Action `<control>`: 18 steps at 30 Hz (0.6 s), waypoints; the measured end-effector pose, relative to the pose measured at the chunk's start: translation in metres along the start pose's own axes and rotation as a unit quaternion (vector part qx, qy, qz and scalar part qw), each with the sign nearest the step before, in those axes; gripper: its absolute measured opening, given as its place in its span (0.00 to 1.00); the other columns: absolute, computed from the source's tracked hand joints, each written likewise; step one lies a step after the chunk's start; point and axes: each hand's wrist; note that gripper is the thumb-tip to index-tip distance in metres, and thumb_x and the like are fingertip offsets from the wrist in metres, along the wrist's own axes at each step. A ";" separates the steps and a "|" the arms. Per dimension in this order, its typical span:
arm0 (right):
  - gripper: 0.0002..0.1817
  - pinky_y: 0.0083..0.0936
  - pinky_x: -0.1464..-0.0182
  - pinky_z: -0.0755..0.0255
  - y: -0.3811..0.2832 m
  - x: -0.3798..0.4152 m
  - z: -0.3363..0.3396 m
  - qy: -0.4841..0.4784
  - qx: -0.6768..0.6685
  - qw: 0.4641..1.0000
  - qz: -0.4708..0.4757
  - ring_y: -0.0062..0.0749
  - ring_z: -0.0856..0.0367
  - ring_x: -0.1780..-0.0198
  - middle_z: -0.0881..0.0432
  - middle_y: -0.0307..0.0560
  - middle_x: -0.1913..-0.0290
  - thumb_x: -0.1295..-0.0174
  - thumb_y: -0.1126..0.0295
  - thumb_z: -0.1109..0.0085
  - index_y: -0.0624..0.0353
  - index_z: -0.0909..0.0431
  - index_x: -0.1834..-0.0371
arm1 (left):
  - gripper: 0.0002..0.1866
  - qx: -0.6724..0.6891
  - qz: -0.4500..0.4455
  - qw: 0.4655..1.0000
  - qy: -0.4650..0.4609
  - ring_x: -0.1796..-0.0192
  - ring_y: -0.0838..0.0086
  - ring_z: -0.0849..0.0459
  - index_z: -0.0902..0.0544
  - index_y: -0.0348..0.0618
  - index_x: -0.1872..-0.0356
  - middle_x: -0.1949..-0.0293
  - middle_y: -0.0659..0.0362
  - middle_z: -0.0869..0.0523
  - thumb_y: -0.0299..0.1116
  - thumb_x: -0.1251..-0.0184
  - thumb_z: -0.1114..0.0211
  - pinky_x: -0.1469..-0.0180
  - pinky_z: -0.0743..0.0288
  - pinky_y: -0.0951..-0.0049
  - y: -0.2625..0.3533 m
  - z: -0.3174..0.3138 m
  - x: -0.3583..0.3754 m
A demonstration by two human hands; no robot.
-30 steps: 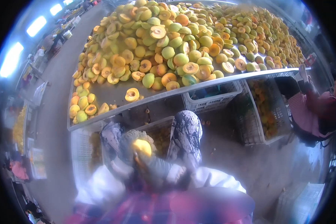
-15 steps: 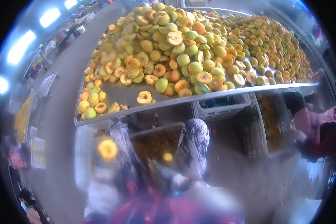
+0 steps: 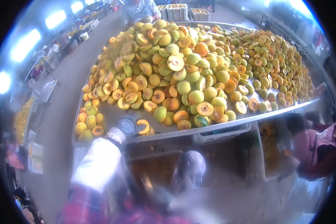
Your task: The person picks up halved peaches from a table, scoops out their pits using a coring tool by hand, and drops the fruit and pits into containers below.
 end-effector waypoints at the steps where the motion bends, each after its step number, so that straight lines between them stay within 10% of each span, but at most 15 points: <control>1: 0.22 0.20 0.50 0.30 -0.002 0.002 -0.003 0.029 -0.077 0.997 0.009 0.20 0.25 0.51 0.21 0.36 0.52 0.28 0.59 0.48 0.57 0.29 0.36 | 0.35 -0.011 -0.033 0.999 -0.014 0.45 0.49 0.21 0.25 0.38 0.42 0.49 0.43 0.18 0.53 0.45 0.32 0.42 0.27 0.59 -0.004 -0.016 -0.015; 8: 0.20 0.24 0.39 0.32 0.046 -0.028 0.026 0.100 0.129 0.967 0.198 0.30 0.26 0.39 0.24 0.49 0.41 0.27 0.66 0.52 0.62 0.31 0.36 | 0.26 0.249 -0.019 0.949 0.193 0.51 0.53 0.18 0.26 0.42 0.49 0.54 0.46 0.18 0.40 0.47 0.28 0.46 0.25 0.61 0.019 -0.034 0.015; 10: 0.19 0.23 0.39 0.31 0.042 -0.022 0.024 0.132 0.203 0.940 0.240 0.31 0.26 0.39 0.25 0.49 0.41 0.26 0.68 0.55 0.63 0.32 0.36 | 0.20 0.565 0.040 0.804 0.179 0.60 0.69 0.17 0.26 0.46 0.51 0.59 0.56 0.20 0.36 0.43 0.29 0.70 0.17 0.62 0.025 -0.019 0.040; 14: 0.18 0.22 0.41 0.31 -0.011 0.011 -0.002 0.154 0.269 0.896 0.318 0.29 0.25 0.42 0.24 0.48 0.43 0.25 0.69 0.58 0.65 0.31 0.38 | 0.22 0.810 0.033 0.579 0.080 0.63 0.69 0.17 0.25 0.42 0.49 0.59 0.54 0.18 0.49 0.31 0.40 0.75 0.17 0.63 0.015 -0.022 0.101; 16: 0.18 0.21 0.42 0.30 -0.057 0.042 -0.026 0.162 0.278 0.883 0.343 0.28 0.25 0.43 0.23 0.47 0.45 0.25 0.69 0.59 0.65 0.31 0.38 | 0.23 0.699 0.169 0.541 0.436 0.74 0.70 0.16 0.16 0.47 0.61 0.72 0.57 0.15 0.57 0.32 0.44 0.73 0.22 0.70 0.074 -0.027 0.120; 18: 0.18 0.26 0.42 0.30 -0.092 0.067 -0.046 -0.020 -0.022 0.976 0.216 0.34 0.24 0.42 0.23 0.49 0.44 0.24 0.68 0.62 0.66 0.30 0.39 | 0.15 0.201 0.243 0.735 0.601 0.70 0.67 0.15 0.14 0.44 0.70 0.71 0.57 0.13 0.45 0.34 0.38 0.66 0.21 0.68 0.052 -0.075 0.121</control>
Point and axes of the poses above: each hand's wrist, its own x-axis away from the middle knuckle, its own z-axis out of the back of the hand, y = z × x
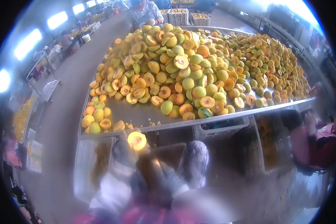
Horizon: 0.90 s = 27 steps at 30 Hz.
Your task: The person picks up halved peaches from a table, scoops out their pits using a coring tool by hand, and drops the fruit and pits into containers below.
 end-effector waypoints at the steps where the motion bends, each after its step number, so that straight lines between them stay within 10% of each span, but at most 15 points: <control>1: 0.18 0.32 0.44 0.28 0.023 -0.001 -0.001 0.089 0.150 0.981 0.084 0.43 0.22 0.45 0.22 0.55 0.46 0.26 0.68 0.61 0.66 0.30 0.40 | 0.15 -0.003 0.001 1.000 -0.006 0.70 0.67 0.15 0.14 0.44 0.70 0.71 0.57 0.13 0.45 0.34 0.38 0.66 0.21 0.68 -0.005 0.011 0.000; 2: 0.18 0.32 0.44 0.28 0.047 -0.010 0.011 0.092 0.148 0.981 0.081 0.43 0.22 0.45 0.22 0.55 0.46 0.26 0.68 0.61 0.66 0.30 0.40 | 0.12 0.052 -0.096 0.989 -0.096 0.69 0.66 0.15 0.14 0.43 0.69 0.70 0.57 0.13 0.41 0.36 0.37 0.63 0.21 0.69 -0.010 0.025 -0.006; 4: 0.18 0.35 0.45 0.27 0.086 -0.029 0.035 0.131 0.656 0.671 0.320 0.49 0.21 0.48 0.22 0.59 0.47 0.29 0.69 0.59 0.65 0.29 0.40 | 0.10 0.109 -0.190 0.958 -0.188 0.68 0.65 0.15 0.15 0.42 0.67 0.70 0.57 0.12 0.37 0.38 0.36 0.60 0.22 0.70 -0.041 0.029 -0.001; 6: 0.15 0.28 0.55 0.27 0.075 -0.035 0.024 0.138 0.612 0.697 0.347 0.43 0.20 0.54 0.22 0.54 0.52 0.27 0.67 0.59 0.61 0.27 0.46 | 0.18 0.418 0.127 0.795 -0.420 0.54 0.72 0.18 0.27 0.36 0.42 0.50 0.52 0.19 0.32 0.30 0.42 0.53 0.20 0.72 -0.104 0.003 0.030; 8: 0.15 0.30 0.54 0.28 0.058 -0.030 0.009 0.117 0.359 0.911 0.168 0.47 0.21 0.55 0.22 0.55 0.52 0.29 0.68 0.57 0.62 0.27 0.45 | 0.16 0.399 0.087 0.837 -0.365 0.56 0.73 0.17 0.24 0.37 0.46 0.53 0.53 0.18 0.30 0.33 0.41 0.55 0.21 0.73 -0.042 0.031 0.030; 10: 0.15 0.36 0.54 0.27 0.054 -0.032 0.001 0.125 0.329 0.921 0.169 0.51 0.21 0.56 0.22 0.58 0.54 0.30 0.70 0.57 0.63 0.28 0.45 | 0.14 0.376 0.047 0.873 -0.306 0.59 0.73 0.17 0.21 0.37 0.50 0.57 0.54 0.16 0.29 0.37 0.39 0.57 0.21 0.75 0.027 0.068 0.017; 12: 0.16 0.41 0.54 0.27 0.059 -0.034 0.004 0.132 0.297 0.930 0.172 0.55 0.21 0.57 0.22 0.61 0.56 0.32 0.73 0.57 0.65 0.28 0.44 | 0.11 0.050 -0.332 0.934 -0.121 0.54 0.62 0.19 0.18 0.44 0.56 0.60 0.57 0.17 0.33 0.38 0.39 0.52 0.25 0.66 0.068 0.093 0.003; 14: 0.18 0.35 0.49 0.30 0.075 -0.039 0.015 0.109 0.493 0.831 0.233 0.47 0.25 0.50 0.23 0.55 0.54 0.23 0.61 0.64 0.58 0.28 0.45 | 0.10 0.161 -0.223 0.946 -0.172 0.55 0.62 0.19 0.18 0.43 0.58 0.62 0.57 0.17 0.32 0.40 0.39 0.53 0.25 0.66 0.032 0.065 0.018; 18: 0.18 0.37 0.46 0.32 0.072 -0.040 0.010 0.069 0.359 0.927 0.081 0.52 0.27 0.47 0.25 0.59 0.50 0.28 0.67 0.58 0.59 0.34 0.38 | 0.09 0.209 -0.125 0.955 -0.171 0.58 0.63 0.18 0.17 0.42 0.61 0.64 0.56 0.17 0.31 0.43 0.38 0.54 0.24 0.67 -0.009 0.034 0.039; 20: 0.16 0.45 0.58 0.27 0.087 -0.044 0.013 0.123 0.448 0.834 0.297 0.57 0.22 0.61 0.22 0.62 0.62 0.39 0.74 0.49 0.65 0.29 0.47 | 0.09 0.202 -0.116 0.960 -0.153 0.59 0.64 0.18 0.17 0.41 0.62 0.65 0.56 0.17 0.30 0.44 0.37 0.55 0.24 0.68 -0.012 0.030 0.045; 27: 0.19 0.43 0.53 0.26 0.071 -0.029 0.021 0.076 0.464 0.834 0.288 0.58 0.22 0.54 0.22 0.64 0.53 0.36 0.72 0.52 0.67 0.31 0.43 | 0.07 0.186 -0.099 0.962 -0.175 0.64 0.66 0.17 0.16 0.39 0.68 0.69 0.55 0.16 0.27 0.49 0.36 0.58 0.23 0.69 -0.021 0.026 0.053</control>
Point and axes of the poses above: each hand's wrist, its own x-axis away from the middle knuckle, its own z-axis out of the back of the hand, y = z × x
